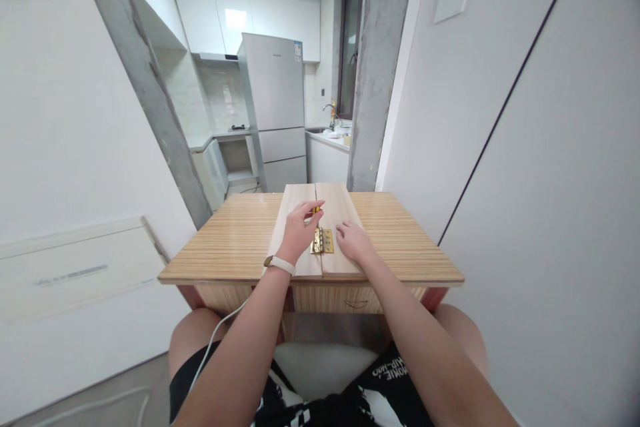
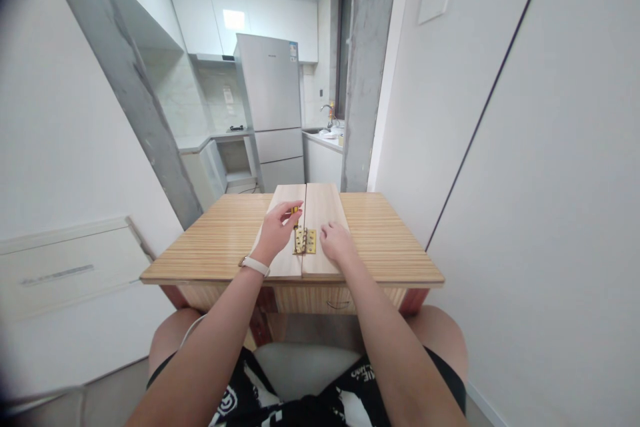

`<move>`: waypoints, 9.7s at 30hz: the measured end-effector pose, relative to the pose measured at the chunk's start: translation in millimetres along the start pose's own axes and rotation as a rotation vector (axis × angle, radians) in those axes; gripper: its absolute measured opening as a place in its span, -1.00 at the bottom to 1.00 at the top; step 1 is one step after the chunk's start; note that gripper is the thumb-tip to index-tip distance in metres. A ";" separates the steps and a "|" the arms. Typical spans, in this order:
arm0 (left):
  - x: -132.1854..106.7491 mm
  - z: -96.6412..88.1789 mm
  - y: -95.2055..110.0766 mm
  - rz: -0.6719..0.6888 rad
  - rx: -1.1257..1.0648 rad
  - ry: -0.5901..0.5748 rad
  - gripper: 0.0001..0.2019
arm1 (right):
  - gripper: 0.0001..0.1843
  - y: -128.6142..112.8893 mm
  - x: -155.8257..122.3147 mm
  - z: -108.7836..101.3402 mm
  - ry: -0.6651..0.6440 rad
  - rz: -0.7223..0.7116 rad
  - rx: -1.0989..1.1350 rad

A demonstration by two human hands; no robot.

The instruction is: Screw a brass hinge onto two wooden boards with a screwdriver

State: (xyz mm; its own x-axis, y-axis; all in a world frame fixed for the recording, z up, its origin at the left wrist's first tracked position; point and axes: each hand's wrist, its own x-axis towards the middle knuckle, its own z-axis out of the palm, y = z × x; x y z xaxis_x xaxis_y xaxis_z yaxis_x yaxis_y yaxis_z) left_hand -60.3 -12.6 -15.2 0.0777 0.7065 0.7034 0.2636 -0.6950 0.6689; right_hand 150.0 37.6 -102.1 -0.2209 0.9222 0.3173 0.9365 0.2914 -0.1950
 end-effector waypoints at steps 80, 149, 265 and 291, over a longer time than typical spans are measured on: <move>1.3 -8.4 -3.8 0.018 -0.034 -0.062 -0.67 | -0.57 3.9 1.2 4.2 0.008 -0.009 -0.001; -2.2 -12.2 -5.4 -0.046 -0.049 -0.003 -0.65 | -0.56 2.1 -0.5 1.2 -0.008 0.011 0.007; -2.5 -13.8 -0.3 0.037 0.044 -0.003 -0.64 | -0.58 -1.0 -0.9 -2.1 -0.008 0.010 0.016; -3.9 -13.0 -4.0 -0.011 -0.041 -0.100 -0.52 | -0.60 0.7 -0.7 -0.7 0.007 0.004 0.004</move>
State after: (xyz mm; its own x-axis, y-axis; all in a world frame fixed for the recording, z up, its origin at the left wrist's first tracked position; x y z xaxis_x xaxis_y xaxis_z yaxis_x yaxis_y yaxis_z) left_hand -74.2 -14.3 -17.5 0.1711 0.7228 0.6696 0.2252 -0.6903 0.6876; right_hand 151.0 37.0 -101.9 -0.2156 0.9214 0.3235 0.9362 0.2891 -0.1997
